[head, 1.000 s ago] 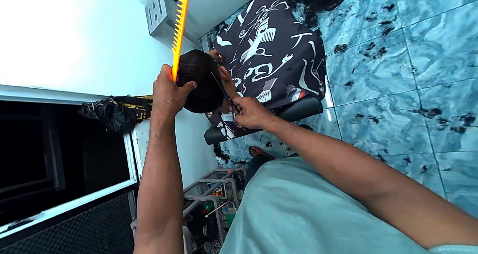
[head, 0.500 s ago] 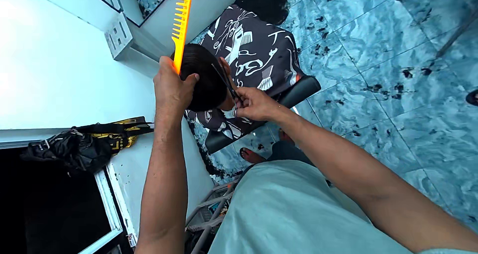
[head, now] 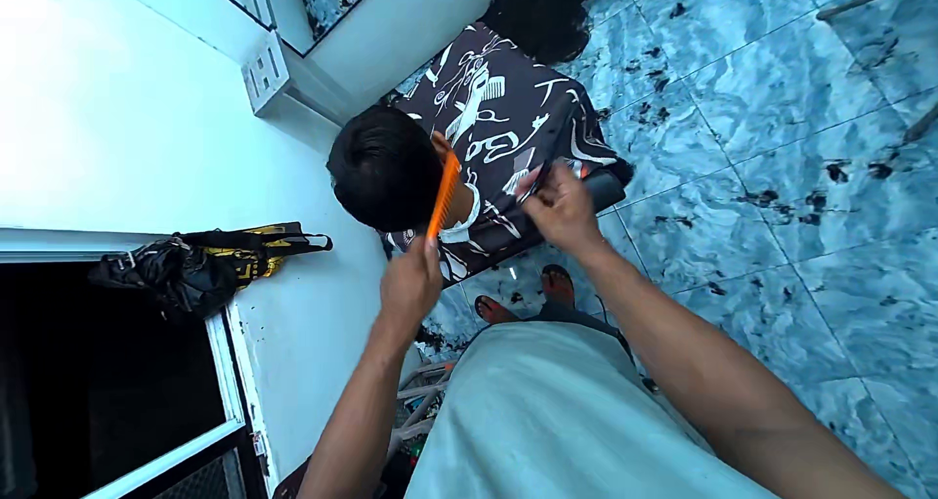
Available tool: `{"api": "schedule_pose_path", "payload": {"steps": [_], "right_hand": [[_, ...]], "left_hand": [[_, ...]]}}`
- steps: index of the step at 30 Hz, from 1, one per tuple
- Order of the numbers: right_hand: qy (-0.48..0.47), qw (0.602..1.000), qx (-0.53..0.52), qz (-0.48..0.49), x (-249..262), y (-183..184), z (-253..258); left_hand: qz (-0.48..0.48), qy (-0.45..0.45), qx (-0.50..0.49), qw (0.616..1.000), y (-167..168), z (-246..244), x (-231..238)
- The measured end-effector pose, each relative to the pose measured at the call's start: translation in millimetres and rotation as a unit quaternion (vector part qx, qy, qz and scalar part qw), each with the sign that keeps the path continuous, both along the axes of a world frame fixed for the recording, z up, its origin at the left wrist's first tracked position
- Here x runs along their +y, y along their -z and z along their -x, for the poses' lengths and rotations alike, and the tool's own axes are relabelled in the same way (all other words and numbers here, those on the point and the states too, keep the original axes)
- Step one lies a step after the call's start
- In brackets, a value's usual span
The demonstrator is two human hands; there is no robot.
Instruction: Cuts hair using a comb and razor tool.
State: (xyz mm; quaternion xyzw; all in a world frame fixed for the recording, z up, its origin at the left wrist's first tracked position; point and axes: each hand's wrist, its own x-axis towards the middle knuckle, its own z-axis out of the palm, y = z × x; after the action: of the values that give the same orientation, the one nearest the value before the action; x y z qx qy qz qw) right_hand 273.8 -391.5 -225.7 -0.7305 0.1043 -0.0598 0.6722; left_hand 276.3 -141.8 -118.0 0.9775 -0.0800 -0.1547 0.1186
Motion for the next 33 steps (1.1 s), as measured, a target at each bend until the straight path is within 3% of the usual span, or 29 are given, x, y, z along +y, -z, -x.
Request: {"api": "schedule_pose_path", "payload": {"steps": [3, 5, 7, 10, 14, 18, 33], "right_hand": [[-0.016, 0.988, -0.034, 0.152, -31, 2, -44], [-0.077, 0.961, -0.063, 0.259, -39, 5, -74], [-0.163, 0.905, -0.104, 0.38, -37, 8, -95], [-0.281, 0.823, -0.18, 0.459, -22, 1, -111], [-0.367, 0.789, -0.23, 0.435, -3, -25, -125], [-0.384, 0.812, -0.219, 0.381, -4, -55, -135], [-0.407, 0.791, -0.183, 0.419, -6, -87, -147]], "left_hand": [[0.0, 0.102, -0.136, 0.985, 47, 34, 34], [-0.004, 0.122, -0.223, 0.967, 59, 37, 55], [-0.026, 0.128, -0.28, 0.951, 53, 32, 70], [-0.044, 0.139, -0.336, 0.931, 21, 13, 77], [-0.055, 0.145, -0.368, 0.917, -29, -11, 68], [-0.055, 0.157, -0.392, 0.905, -54, -24, 58], [-0.057, 0.183, -0.398, 0.897, -70, -42, 53]]}}
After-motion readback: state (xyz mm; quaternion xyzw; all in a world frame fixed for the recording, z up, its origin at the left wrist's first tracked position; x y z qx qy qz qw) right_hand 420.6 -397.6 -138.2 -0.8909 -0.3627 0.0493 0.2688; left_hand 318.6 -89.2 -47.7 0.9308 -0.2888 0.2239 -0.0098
